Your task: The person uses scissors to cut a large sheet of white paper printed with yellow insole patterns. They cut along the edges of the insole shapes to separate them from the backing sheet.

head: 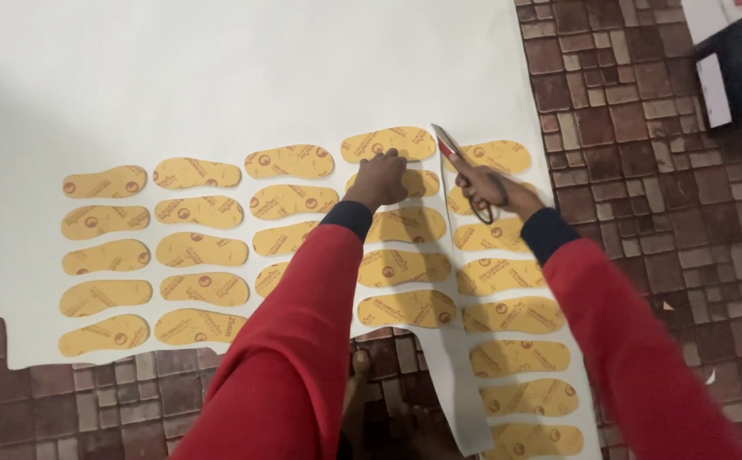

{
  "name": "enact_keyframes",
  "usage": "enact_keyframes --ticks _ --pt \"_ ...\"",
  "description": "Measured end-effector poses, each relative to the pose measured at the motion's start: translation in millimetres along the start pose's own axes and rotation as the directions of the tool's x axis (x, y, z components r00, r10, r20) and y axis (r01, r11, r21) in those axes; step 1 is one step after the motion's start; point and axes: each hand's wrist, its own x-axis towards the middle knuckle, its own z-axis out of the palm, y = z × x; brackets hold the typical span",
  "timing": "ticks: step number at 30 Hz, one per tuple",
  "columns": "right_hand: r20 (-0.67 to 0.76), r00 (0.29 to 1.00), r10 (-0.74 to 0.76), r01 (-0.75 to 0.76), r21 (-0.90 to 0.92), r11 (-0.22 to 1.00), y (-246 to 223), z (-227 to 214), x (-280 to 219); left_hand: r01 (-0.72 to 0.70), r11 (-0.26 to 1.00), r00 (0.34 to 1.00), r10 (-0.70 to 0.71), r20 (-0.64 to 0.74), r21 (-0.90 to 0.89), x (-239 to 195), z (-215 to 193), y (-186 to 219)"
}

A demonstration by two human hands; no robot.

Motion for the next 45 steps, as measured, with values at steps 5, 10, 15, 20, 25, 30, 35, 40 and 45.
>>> enact_keyframes --ticks 5,10,15,20,25,30,35,40,45 --pt "0.133 0.990 -0.041 0.059 -0.133 0.989 -17 -33 6 -0.024 0.999 1.000 0.024 -0.001 -0.049 12 14 -10" --pt "0.208 0.977 -0.057 0.108 -0.246 0.963 -27 -56 21 -0.027 0.989 0.999 0.032 0.032 -0.143 -15 -8 -1" --pt "0.307 0.951 -0.036 0.191 -0.492 0.849 -71 -61 24 -0.060 0.992 0.998 0.058 -0.017 -0.108 10 21 -13" --pt "0.280 0.960 -0.001 0.205 -0.699 0.686 -75 -77 55 -0.017 0.978 0.999 0.007 -0.051 -0.208 -4 -23 -41" --pt "0.267 0.963 0.029 0.200 -0.784 0.588 -109 -73 38 0.231 0.956 0.946 -0.264 -0.187 -0.181 -4 2 -108" --pt "0.403 0.915 0.021 0.365 -0.850 0.379 -131 -69 61 0.133 0.987 0.961 -0.150 -0.234 -0.088 0 31 -124" --pt "0.365 0.930 0.049 0.326 -0.878 0.349 -137 -77 73 0.093 0.993 0.951 -0.111 -0.289 -0.074 -16 26 -118" --pt "0.421 0.906 0.045 0.406 -0.893 0.195 -171 -57 41 0.032 0.999 0.941 -0.026 -0.337 0.013 -28 23 -116" --pt "0.409 0.911 0.059 0.402 -0.910 0.100 -180 -42 55 0.010 1.000 0.950 -0.014 -0.312 -0.012 -31 11 -121"
